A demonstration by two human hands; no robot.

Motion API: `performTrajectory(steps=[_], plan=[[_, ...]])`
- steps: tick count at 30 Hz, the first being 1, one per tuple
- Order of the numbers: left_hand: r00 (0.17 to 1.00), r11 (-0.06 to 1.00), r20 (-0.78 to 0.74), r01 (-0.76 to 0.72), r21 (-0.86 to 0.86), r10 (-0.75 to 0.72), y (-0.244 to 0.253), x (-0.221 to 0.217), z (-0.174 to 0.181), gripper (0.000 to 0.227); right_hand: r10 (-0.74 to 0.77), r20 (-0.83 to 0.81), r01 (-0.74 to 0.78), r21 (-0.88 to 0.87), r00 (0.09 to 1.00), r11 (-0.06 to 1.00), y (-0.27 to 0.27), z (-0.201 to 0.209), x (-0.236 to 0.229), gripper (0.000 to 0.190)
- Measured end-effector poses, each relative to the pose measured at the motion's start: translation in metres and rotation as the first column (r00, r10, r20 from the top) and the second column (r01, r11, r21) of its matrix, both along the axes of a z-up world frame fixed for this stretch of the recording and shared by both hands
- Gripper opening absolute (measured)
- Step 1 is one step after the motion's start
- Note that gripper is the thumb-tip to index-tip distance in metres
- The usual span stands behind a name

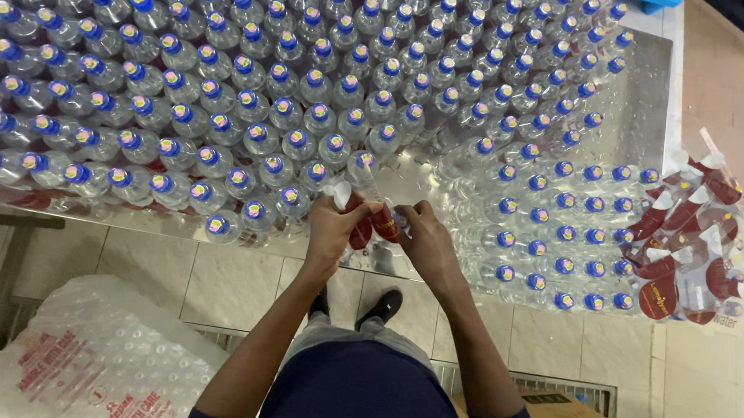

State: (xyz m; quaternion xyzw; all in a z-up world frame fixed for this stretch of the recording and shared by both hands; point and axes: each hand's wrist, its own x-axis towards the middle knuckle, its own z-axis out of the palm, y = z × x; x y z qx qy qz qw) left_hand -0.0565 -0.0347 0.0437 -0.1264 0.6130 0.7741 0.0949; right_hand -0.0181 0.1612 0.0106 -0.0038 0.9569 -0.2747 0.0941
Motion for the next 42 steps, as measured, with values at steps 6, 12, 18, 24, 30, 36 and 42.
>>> performTrajectory(steps=[6, 12, 18, 24, 30, 36, 42], plan=[[0.999, 0.998, -0.033, 0.042, 0.052, -0.040, 0.009, 0.005, 0.032, 0.024, -0.212, -0.347, 0.153, -0.191, 0.914, 0.970, -0.003, 0.074, 0.016, 0.026], [0.969, 0.985, -0.195, 0.165, 0.042, -0.154, 0.022, 0.003, 0.010, 0.027, -0.363, -0.221, 0.136, -0.659, 0.905, 0.740, -0.015, 0.071, 0.014, 0.034], [0.975, 0.975, -0.174, 0.164, 0.151, -0.137, 0.005, 0.026, 0.005, 0.076, -0.470, -0.102, 0.198, -0.815, 0.877, 0.545, 0.002, 0.071, 0.018, 0.025], [0.955, 0.906, 0.102, 0.226, 0.358, -0.279, 0.009, 0.060, -0.013, 0.045, -0.390, -0.183, 0.096, -0.797, 0.903, 0.596, 0.001, 0.050, 0.038, 0.012], [0.981, 0.958, 0.045, 0.175, 0.225, -0.190, 0.017, 0.060, -0.009, 0.044, -0.320, -0.304, 0.051, -0.649, 0.897, 0.759, 0.017, 0.025, 0.041, 0.018], [0.983, 0.877, 0.105, 0.085, 0.473, -0.152, 0.027, 0.042, -0.036, 0.043, -0.209, -0.350, -0.046, -0.597, 0.913, 0.801, 0.012, 0.061, 0.036, 0.036], [0.985, 0.936, 0.164, -0.002, 0.352, -0.060, 0.027, 0.038, -0.036, 0.030, -0.181, -0.321, -0.009, -0.510, 0.930, 0.860, 0.030, -0.022, 0.014, 0.019]])
